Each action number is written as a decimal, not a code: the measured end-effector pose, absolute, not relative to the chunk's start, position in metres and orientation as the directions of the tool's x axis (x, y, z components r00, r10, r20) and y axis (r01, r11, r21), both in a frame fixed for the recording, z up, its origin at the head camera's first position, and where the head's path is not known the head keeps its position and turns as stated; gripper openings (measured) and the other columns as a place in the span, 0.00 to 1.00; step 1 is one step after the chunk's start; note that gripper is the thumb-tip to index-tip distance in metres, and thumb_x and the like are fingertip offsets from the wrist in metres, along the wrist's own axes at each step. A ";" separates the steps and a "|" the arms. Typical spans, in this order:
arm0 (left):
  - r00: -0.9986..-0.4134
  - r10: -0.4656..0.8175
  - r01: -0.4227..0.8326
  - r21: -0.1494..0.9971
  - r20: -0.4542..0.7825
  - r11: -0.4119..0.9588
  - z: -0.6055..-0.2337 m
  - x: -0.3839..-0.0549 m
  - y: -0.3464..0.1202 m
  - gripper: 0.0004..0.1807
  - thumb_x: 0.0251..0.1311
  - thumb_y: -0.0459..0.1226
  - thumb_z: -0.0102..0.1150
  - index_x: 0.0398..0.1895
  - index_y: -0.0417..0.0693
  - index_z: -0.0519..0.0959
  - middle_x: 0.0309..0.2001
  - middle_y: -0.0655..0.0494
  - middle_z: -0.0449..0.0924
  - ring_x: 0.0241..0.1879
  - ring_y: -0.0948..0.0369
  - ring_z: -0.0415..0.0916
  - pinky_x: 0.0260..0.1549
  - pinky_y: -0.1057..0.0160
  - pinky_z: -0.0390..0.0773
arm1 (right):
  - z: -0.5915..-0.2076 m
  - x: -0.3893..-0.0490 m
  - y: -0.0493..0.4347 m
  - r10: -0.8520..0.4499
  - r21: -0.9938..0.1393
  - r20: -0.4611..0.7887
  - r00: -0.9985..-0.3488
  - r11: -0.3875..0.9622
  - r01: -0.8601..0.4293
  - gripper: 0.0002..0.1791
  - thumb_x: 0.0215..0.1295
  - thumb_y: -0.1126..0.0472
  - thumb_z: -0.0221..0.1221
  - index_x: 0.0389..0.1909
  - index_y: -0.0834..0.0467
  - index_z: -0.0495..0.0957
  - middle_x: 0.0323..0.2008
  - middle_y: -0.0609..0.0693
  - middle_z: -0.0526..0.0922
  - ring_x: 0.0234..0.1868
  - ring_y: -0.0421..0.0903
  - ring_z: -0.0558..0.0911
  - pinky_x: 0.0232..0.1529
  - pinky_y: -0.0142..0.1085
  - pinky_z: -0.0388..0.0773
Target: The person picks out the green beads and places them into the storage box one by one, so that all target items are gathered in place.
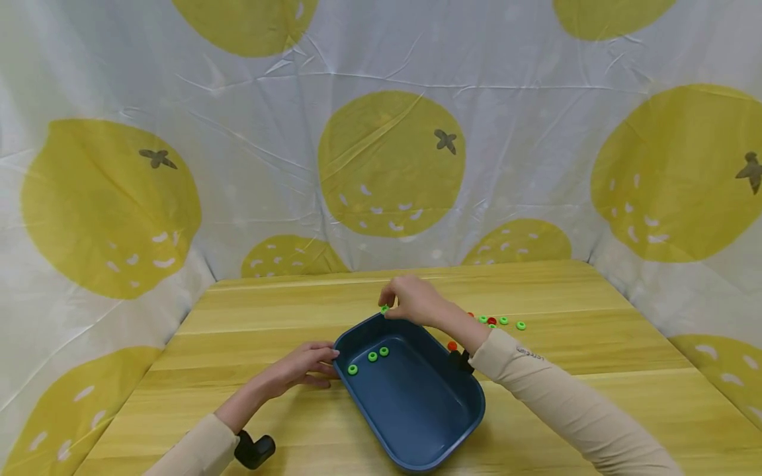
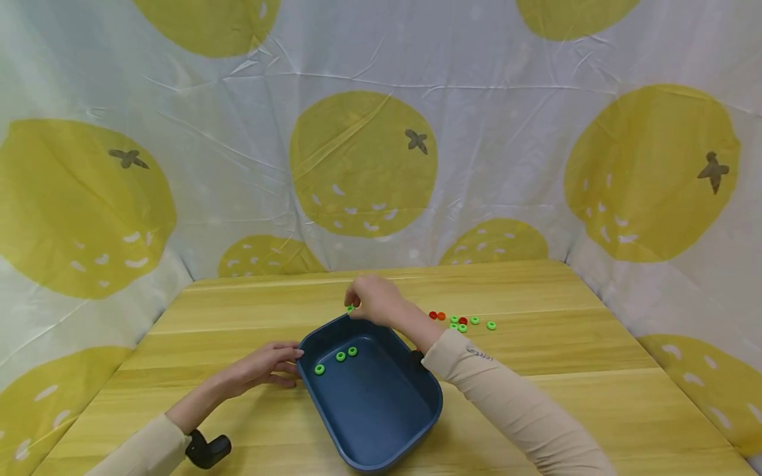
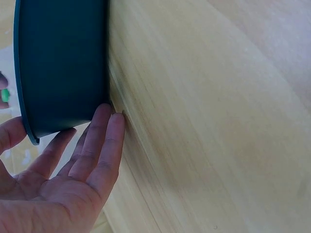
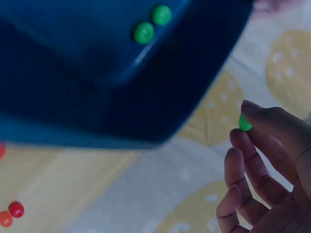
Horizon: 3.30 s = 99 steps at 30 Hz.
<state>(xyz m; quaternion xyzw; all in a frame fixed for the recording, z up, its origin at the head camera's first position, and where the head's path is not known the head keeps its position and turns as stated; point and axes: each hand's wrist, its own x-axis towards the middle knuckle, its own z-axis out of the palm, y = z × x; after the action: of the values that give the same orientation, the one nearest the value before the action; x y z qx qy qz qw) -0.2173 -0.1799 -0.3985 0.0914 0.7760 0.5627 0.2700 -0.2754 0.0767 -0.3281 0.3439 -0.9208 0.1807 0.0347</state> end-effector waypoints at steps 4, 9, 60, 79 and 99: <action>-0.837 0.446 -0.160 0.921 -0.318 0.355 -0.398 -0.218 -0.180 0.30 0.68 0.44 0.45 0.63 0.29 0.61 0.53 0.37 0.76 0.48 0.54 0.79 0.48 0.50 0.79 | -0.345 -0.273 0.069 -0.657 -0.217 0.182 -0.732 0.699 -0.681 0.07 0.52 0.61 0.67 0.33 0.54 0.85 0.31 0.47 0.85 0.34 0.44 0.81 0.34 0.35 0.77; -0.834 0.450 -0.158 0.920 -0.319 0.358 -0.398 -0.218 -0.179 0.29 0.68 0.44 0.45 0.63 0.29 0.62 0.53 0.37 0.76 0.48 0.54 0.79 0.48 0.50 0.79 | -0.362 -0.273 0.065 -0.668 -0.135 0.177 -0.723 0.711 -0.690 0.06 0.51 0.62 0.68 0.32 0.54 0.85 0.30 0.46 0.85 0.32 0.42 0.80 0.33 0.34 0.77; -0.829 0.454 -0.171 0.921 -0.327 0.351 -0.397 -0.218 -0.181 0.30 0.68 0.44 0.44 0.63 0.28 0.61 0.51 0.41 0.78 0.47 0.56 0.80 0.48 0.51 0.79 | -0.352 -0.282 0.078 -0.683 -0.574 0.153 -0.715 0.527 -0.627 0.13 0.57 0.57 0.64 0.42 0.58 0.83 0.39 0.51 0.86 0.37 0.44 0.82 0.38 0.28 0.77; -0.835 0.438 -0.182 0.918 -0.334 0.353 -0.394 -0.217 -0.181 0.36 0.68 0.44 0.46 0.67 0.24 0.52 0.54 0.36 0.75 0.48 0.55 0.79 0.48 0.51 0.79 | -0.324 -0.296 0.189 -0.502 -0.616 0.249 -0.828 0.577 -0.536 0.14 0.58 0.60 0.63 0.43 0.61 0.82 0.40 0.58 0.85 0.37 0.49 0.82 0.33 0.32 0.79; -0.827 0.454 -0.174 0.918 -0.333 0.357 -0.396 -0.219 -0.182 0.31 0.68 0.44 0.44 0.64 0.27 0.58 0.52 0.40 0.77 0.47 0.56 0.79 0.48 0.52 0.79 | -0.335 -0.286 0.296 -0.352 -0.473 0.171 -0.920 0.790 -0.390 0.12 0.57 0.61 0.64 0.39 0.65 0.82 0.35 0.59 0.85 0.33 0.51 0.82 0.32 0.37 0.79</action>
<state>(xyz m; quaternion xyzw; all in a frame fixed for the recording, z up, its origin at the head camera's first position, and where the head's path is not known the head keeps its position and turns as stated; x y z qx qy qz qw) -0.2186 -0.1816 -0.3961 0.0903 0.7745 0.5599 0.2803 -0.2855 0.2965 -0.3349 0.1963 -0.9453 0.2580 0.0370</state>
